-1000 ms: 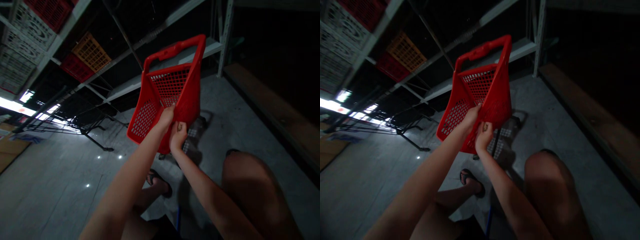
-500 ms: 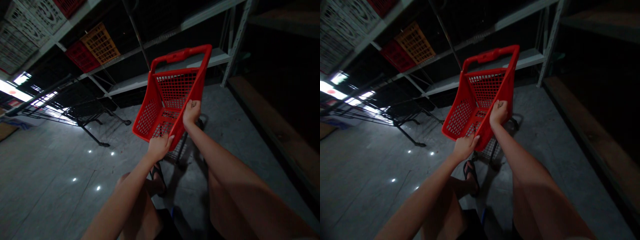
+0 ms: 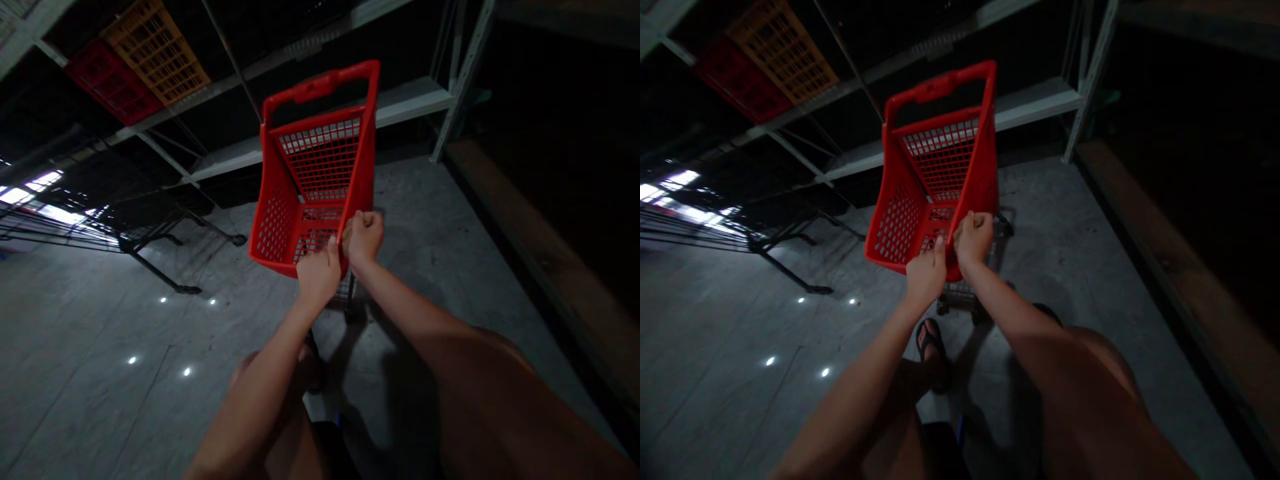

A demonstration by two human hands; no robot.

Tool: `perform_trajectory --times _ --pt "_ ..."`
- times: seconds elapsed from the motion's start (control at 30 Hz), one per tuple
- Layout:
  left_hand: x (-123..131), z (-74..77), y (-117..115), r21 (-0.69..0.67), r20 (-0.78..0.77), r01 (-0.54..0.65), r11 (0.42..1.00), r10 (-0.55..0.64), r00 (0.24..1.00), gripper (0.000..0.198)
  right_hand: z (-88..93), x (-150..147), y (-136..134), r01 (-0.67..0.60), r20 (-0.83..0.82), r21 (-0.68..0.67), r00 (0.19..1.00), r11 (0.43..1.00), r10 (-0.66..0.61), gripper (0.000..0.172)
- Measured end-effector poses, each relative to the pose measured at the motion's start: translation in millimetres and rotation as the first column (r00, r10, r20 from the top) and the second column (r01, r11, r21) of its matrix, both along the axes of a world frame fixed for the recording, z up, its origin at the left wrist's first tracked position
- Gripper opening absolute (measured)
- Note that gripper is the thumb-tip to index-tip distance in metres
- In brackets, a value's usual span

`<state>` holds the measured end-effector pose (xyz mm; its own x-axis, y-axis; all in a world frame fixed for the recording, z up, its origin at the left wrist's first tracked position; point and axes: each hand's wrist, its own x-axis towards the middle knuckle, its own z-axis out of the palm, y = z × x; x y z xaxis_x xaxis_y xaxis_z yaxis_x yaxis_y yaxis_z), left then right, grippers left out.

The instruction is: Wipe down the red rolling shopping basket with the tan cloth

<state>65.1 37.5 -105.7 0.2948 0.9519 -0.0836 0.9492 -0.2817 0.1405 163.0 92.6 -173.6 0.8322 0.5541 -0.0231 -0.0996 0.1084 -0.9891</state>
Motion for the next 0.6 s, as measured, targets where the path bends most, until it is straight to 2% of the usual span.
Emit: perform_trajectory --times 0.1,0.17,0.3,0.37,0.43,0.53,0.6 --pt "-1 4.0 -9 -0.025 -0.101 0.053 0.998 -0.055 0.993 0.063 1.4 34 51 0.138 0.047 -0.028 0.989 0.990 -0.137 0.015" --pt "-6 3.5 -15 -0.038 -0.112 0.035 0.999 -0.039 0.993 0.063 -3.8 49 77 0.201 0.048 -0.071 0.979 0.977 -0.198 0.012" --pt "-17 0.5 -15 -0.035 -0.118 -0.040 0.999 0.035 0.992 0.068 -17.1 52 101 0.192 -0.009 -0.088 0.981 0.977 -0.193 0.010" --pt "-22 0.0 -8 -0.021 -0.115 -0.088 0.996 0.085 0.990 0.068 -19.2 39 96 0.144 0.012 -0.099 0.990 0.985 -0.143 0.010" --pt "-26 0.2 1 -0.007 -0.108 -0.144 0.990 0.142 0.984 0.067 -18.1 19 78 0.093 0.063 -0.109 0.994 0.990 -0.086 0.014" --pt "-29 0.8 12 0.005 -0.091 -0.194 0.981 0.194 0.977 0.065 -16.4 -20 33 0.007 0.133 -0.126 0.991 0.992 0.010 0.018" --pt "-28 0.7 15 0.022 -0.079 -0.188 0.982 0.189 0.979 0.063 -18.1 -41 0 -0.075 0.130 -0.165 0.987 0.983 0.097 0.020"
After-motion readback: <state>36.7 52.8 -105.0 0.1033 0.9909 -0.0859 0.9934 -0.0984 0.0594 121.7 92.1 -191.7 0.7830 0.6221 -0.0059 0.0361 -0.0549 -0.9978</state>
